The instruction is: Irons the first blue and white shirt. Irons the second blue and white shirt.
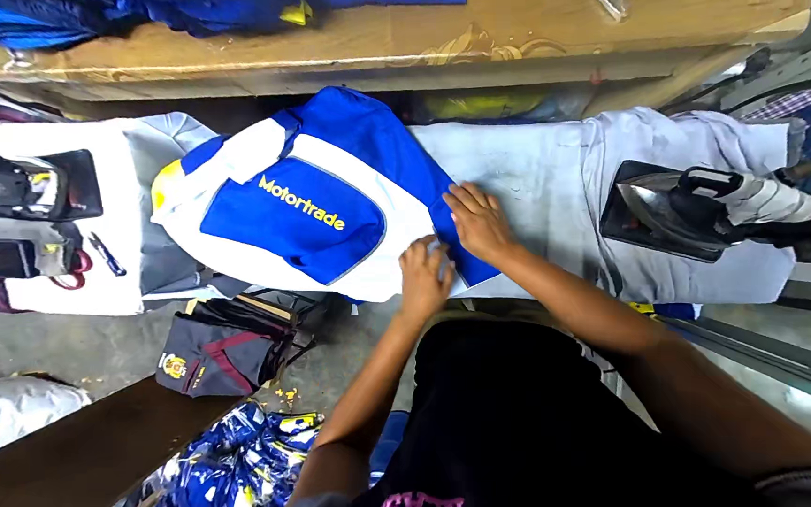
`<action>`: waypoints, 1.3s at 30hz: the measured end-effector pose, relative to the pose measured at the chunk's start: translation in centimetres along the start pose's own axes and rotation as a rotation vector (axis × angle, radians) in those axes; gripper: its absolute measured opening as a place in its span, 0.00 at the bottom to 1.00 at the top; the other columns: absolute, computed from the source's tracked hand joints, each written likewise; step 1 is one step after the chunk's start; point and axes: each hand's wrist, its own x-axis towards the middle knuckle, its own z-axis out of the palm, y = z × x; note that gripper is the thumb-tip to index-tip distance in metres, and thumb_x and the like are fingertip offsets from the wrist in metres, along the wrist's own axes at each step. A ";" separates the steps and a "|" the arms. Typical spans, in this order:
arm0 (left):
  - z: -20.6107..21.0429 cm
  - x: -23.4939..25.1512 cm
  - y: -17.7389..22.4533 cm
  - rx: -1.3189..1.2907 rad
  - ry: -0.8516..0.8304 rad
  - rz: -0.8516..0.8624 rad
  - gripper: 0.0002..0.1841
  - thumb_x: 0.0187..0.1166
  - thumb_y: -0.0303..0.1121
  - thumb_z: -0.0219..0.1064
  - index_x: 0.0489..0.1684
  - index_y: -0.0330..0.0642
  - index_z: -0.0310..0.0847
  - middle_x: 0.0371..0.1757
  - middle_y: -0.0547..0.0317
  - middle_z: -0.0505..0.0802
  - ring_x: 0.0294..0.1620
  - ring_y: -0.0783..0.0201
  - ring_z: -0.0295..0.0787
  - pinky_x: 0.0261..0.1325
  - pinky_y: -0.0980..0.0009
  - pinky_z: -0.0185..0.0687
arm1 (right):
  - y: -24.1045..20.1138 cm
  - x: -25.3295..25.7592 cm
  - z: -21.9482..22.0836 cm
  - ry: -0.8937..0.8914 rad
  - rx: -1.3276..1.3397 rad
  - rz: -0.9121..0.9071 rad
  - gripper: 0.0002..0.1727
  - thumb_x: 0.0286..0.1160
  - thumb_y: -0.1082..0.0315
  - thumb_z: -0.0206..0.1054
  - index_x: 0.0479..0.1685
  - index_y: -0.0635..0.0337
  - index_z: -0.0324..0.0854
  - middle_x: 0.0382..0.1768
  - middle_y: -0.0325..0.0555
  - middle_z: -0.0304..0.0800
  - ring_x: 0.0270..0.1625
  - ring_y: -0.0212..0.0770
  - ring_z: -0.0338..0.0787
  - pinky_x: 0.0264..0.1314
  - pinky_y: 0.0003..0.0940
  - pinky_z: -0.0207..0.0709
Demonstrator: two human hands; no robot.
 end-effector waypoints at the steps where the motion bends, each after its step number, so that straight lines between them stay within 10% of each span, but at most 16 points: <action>1: 1.5 -0.7 0.9 0.006 -0.026 0.019 0.20 0.79 0.38 0.68 0.63 0.35 0.88 0.73 0.32 0.84 0.76 0.32 0.78 0.74 0.32 0.68 | 0.4 1.7 0.5 -0.031 -0.023 -0.059 0.23 0.88 0.68 0.54 0.78 0.62 0.79 0.83 0.56 0.76 0.88 0.62 0.70 0.82 0.67 0.62; 6: 6.6 -1.5 3.4 0.099 -0.194 0.041 0.26 0.85 0.46 0.62 0.77 0.43 0.80 0.82 0.37 0.78 0.83 0.35 0.71 0.78 0.34 0.64 | 3.8 7.9 2.9 -0.244 -0.162 -0.140 0.36 0.93 0.45 0.46 0.92 0.57 0.61 0.94 0.48 0.55 0.97 0.53 0.50 0.92 0.70 0.38; 11: 6.9 -1.7 3.7 0.138 -0.240 0.044 0.27 0.87 0.46 0.58 0.82 0.43 0.76 0.86 0.40 0.74 0.87 0.37 0.67 0.81 0.35 0.61 | 4.9 8.3 2.9 -0.280 -0.231 -0.103 0.39 0.93 0.42 0.43 0.94 0.57 0.56 0.96 0.47 0.51 0.98 0.53 0.46 0.92 0.71 0.33; 19: 4.7 -1.2 4.7 0.011 -0.281 0.002 0.27 0.88 0.43 0.60 0.83 0.41 0.74 0.88 0.38 0.71 0.88 0.37 0.64 0.82 0.36 0.60 | 8.3 0.8 -15.1 0.019 -0.128 0.286 0.37 0.92 0.47 0.52 0.88 0.68 0.63 0.89 0.65 0.61 0.93 0.65 0.57 0.92 0.66 0.49; 24: 3.4 -1.1 6.0 0.049 -0.405 -0.053 0.27 0.88 0.42 0.60 0.83 0.37 0.72 0.87 0.36 0.71 0.88 0.36 0.64 0.81 0.38 0.61 | 13.1 -9.9 -28.6 -0.140 -0.214 0.701 0.39 0.85 0.48 0.66 0.86 0.67 0.64 0.78 0.80 0.70 0.80 0.82 0.69 0.75 0.86 0.55; 28: 3.6 -0.4 6.6 0.110 -0.529 -0.108 0.29 0.88 0.41 0.60 0.85 0.35 0.68 0.88 0.33 0.68 0.88 0.36 0.63 0.81 0.39 0.61 | 16.1 -11.4 -29.9 -0.392 -0.159 0.774 0.32 0.77 0.62 0.76 0.79 0.65 0.75 0.69 0.78 0.80 0.73 0.76 0.78 0.74 0.80 0.62; 39: 2.3 -0.2 5.1 -0.003 -0.554 -0.044 0.25 0.90 0.40 0.58 0.82 0.36 0.73 0.85 0.36 0.72 0.86 0.37 0.64 0.81 0.39 0.61 | 14.0 -8.1 -26.7 -0.385 -0.265 0.696 0.29 0.86 0.51 0.66 0.72 0.68 0.79 0.55 0.83 0.85 0.63 0.82 0.83 0.65 0.82 0.66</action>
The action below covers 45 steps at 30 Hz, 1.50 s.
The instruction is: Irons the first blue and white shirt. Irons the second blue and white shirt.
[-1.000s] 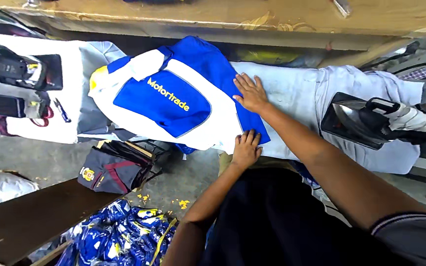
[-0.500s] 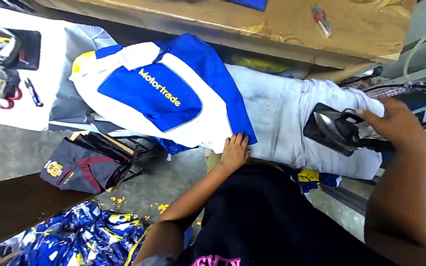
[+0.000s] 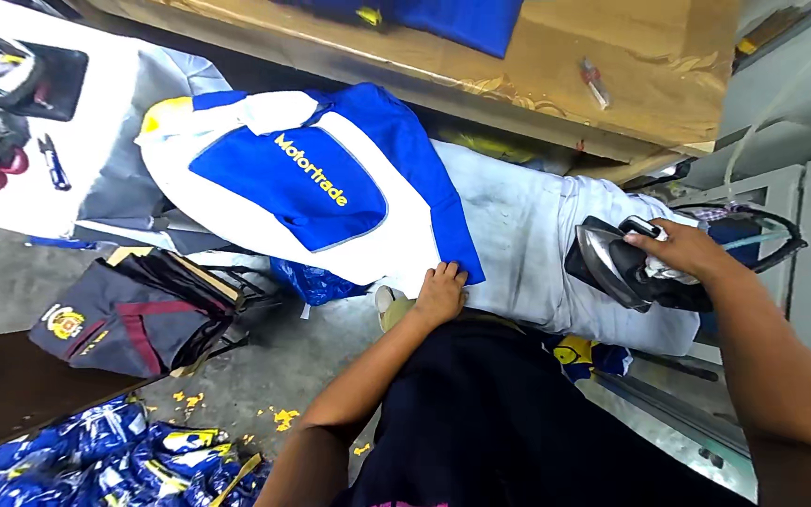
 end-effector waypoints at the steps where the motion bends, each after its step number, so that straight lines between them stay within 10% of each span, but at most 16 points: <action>1: -0.2 -0.3 -0.4 -0.049 0.004 0.018 0.25 0.90 0.40 0.58 0.81 0.36 0.74 0.85 0.37 0.73 0.87 0.38 0.65 0.82 0.40 0.60 | -1.5 -0.5 0.0 0.018 0.002 -0.001 0.30 0.87 0.49 0.63 0.72 0.69 0.77 0.55 0.84 0.85 0.63 0.84 0.83 0.64 0.83 0.66; 6: -2.5 -1.8 -5.1 -0.258 0.276 0.108 0.18 0.86 0.32 0.64 0.69 0.35 0.85 0.77 0.36 0.82 0.81 0.37 0.74 0.81 0.37 0.65 | -11.4 -4.3 0.3 0.095 0.109 -0.036 0.36 0.89 0.44 0.59 0.78 0.69 0.70 0.54 0.83 0.85 0.61 0.84 0.83 0.60 0.82 0.69; 16: -16.7 6.1 -14.0 0.248 0.481 0.306 0.19 0.89 0.28 0.52 0.72 0.39 0.83 0.80 0.37 0.80 0.86 0.33 0.67 0.80 0.30 0.59 | -27.2 -4.8 8.6 0.000 0.196 -0.071 0.35 0.89 0.39 0.55 0.78 0.60 0.72 0.47 0.68 0.90 0.52 0.71 0.91 0.53 0.70 0.79; 22: -19.1 13.3 -17.8 0.442 0.277 0.355 0.27 0.96 0.45 0.42 0.90 0.50 0.66 0.95 0.48 0.60 0.96 0.40 0.44 0.89 0.29 0.33 | -28.7 -6.0 11.3 -0.049 0.132 0.164 0.36 0.90 0.38 0.52 0.79 0.61 0.70 0.49 0.69 0.90 0.54 0.70 0.91 0.53 0.70 0.79; 45: -20.7 14.2 -16.8 0.344 0.127 0.230 0.27 0.96 0.46 0.39 0.89 0.53 0.67 0.95 0.53 0.62 0.96 0.41 0.47 0.85 0.25 0.38 | -30.0 -4.8 10.0 0.063 0.232 0.154 0.36 0.89 0.37 0.53 0.80 0.57 0.72 0.47 0.68 0.91 0.52 0.71 0.91 0.53 0.70 0.79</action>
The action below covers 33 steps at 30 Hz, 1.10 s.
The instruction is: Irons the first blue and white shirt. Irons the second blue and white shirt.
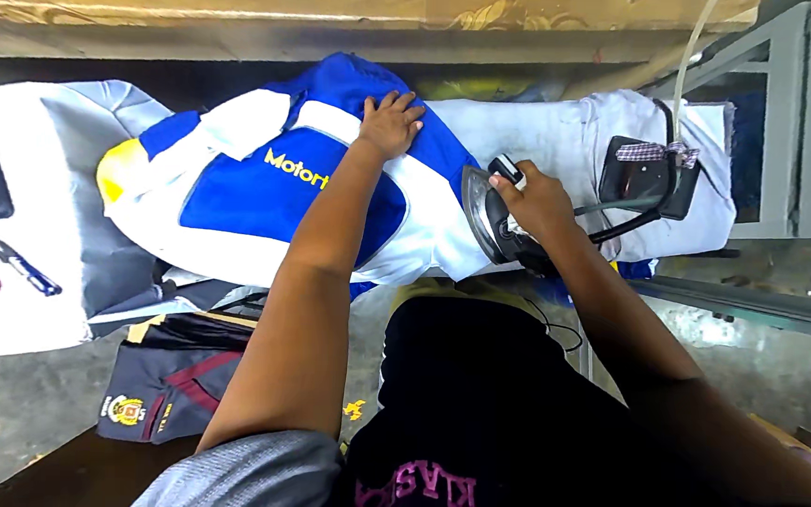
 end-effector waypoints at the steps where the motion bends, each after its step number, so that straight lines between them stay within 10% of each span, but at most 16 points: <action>1: -0.1 0.1 0.0 -0.009 0.010 0.005 0.26 0.96 0.45 0.41 0.88 0.53 0.68 0.94 0.53 0.63 0.95 0.40 0.48 0.84 0.25 0.40 | -0.7 0.5 -0.2 0.001 0.003 -0.014 0.36 0.88 0.38 0.54 0.79 0.58 0.73 0.48 0.68 0.91 0.54 0.71 0.91 0.53 0.71 0.79; 9: -1.3 1.0 -1.1 -0.158 0.007 -0.009 0.26 0.88 0.23 0.45 0.81 0.51 0.77 0.90 0.55 0.72 0.92 0.42 0.58 0.81 0.26 0.45 | -7.1 4.9 0.6 -0.034 -0.049 -0.120 0.34 0.88 0.37 0.54 0.78 0.56 0.74 0.54 0.63 0.91 0.60 0.65 0.91 0.58 0.66 0.80; 26: -2.7 1.1 -1.2 -0.354 -0.093 -0.098 0.28 0.87 0.24 0.44 0.80 0.55 0.79 0.91 0.61 0.70 0.95 0.51 0.51 0.86 0.32 0.36 | -9.8 5.5 0.8 -0.116 -0.168 -0.277 0.33 0.87 0.39 0.56 0.75 0.55 0.75 0.54 0.61 0.92 0.60 0.63 0.91 0.57 0.64 0.80; 33: -2.2 0.7 -1.3 -0.364 -0.054 -0.053 0.26 0.88 0.24 0.45 0.80 0.50 0.78 0.90 0.55 0.71 0.94 0.46 0.53 0.85 0.30 0.37 | -1.7 -0.6 2.7 -0.134 -0.201 -0.467 0.30 0.85 0.44 0.63 0.67 0.64 0.81 0.41 0.65 0.92 0.44 0.69 0.93 0.42 0.68 0.81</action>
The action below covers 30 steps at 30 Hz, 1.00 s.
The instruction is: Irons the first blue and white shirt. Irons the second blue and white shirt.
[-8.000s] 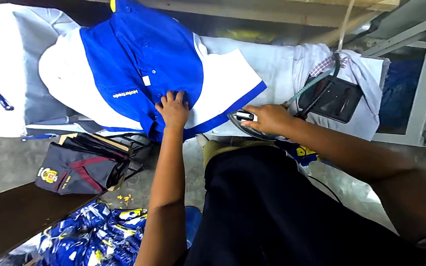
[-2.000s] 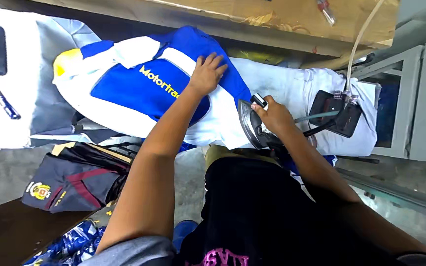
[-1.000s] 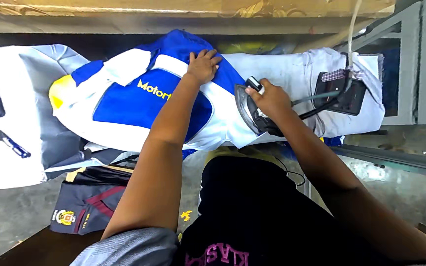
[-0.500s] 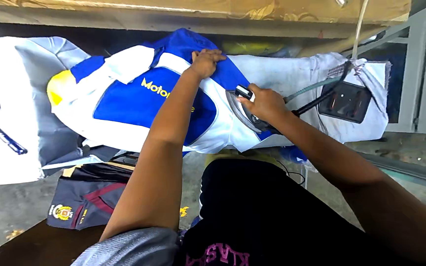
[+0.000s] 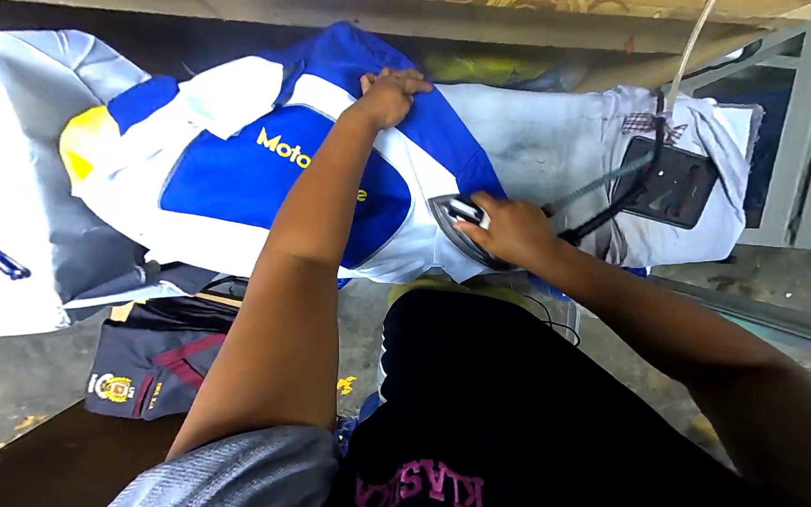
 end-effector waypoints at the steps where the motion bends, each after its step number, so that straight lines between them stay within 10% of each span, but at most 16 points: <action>1: 0.0 0.0 -0.1 -0.001 0.001 0.001 0.26 0.88 0.24 0.45 0.81 0.50 0.78 0.90 0.55 0.71 0.94 0.46 0.53 0.85 0.30 0.37 | 0.7 -1.2 0.7 0.019 -0.001 -0.006 0.31 0.84 0.44 0.64 0.67 0.65 0.82 0.41 0.66 0.92 0.43 0.70 0.93 0.40 0.68 0.82; 10: 0.3 0.2 -0.2 0.016 0.036 0.000 0.25 0.89 0.25 0.46 0.79 0.51 0.79 0.89 0.55 0.72 0.93 0.46 0.55 0.85 0.31 0.38 | 1.4 -2.4 1.5 0.070 -0.003 0.031 0.32 0.82 0.42 0.65 0.65 0.64 0.84 0.42 0.64 0.93 0.44 0.68 0.94 0.41 0.66 0.83; 20: 1.0 0.5 1.1 0.231 0.094 0.090 0.21 0.91 0.35 0.52 0.78 0.49 0.80 0.90 0.45 0.69 0.92 0.37 0.55 0.84 0.26 0.41 | 1.6 0.0 -3.0 0.061 0.209 0.465 0.35 0.89 0.38 0.53 0.79 0.57 0.72 0.46 0.67 0.91 0.51 0.70 0.91 0.52 0.70 0.79; 30: 3.3 2.0 -1.6 0.406 0.113 0.173 0.28 0.95 0.49 0.37 0.93 0.61 0.61 0.95 0.52 0.61 0.96 0.42 0.46 0.88 0.31 0.36 | 2.1 1.9 -2.7 0.108 0.236 0.632 0.37 0.89 0.37 0.52 0.79 0.61 0.71 0.54 0.71 0.89 0.59 0.72 0.89 0.58 0.71 0.78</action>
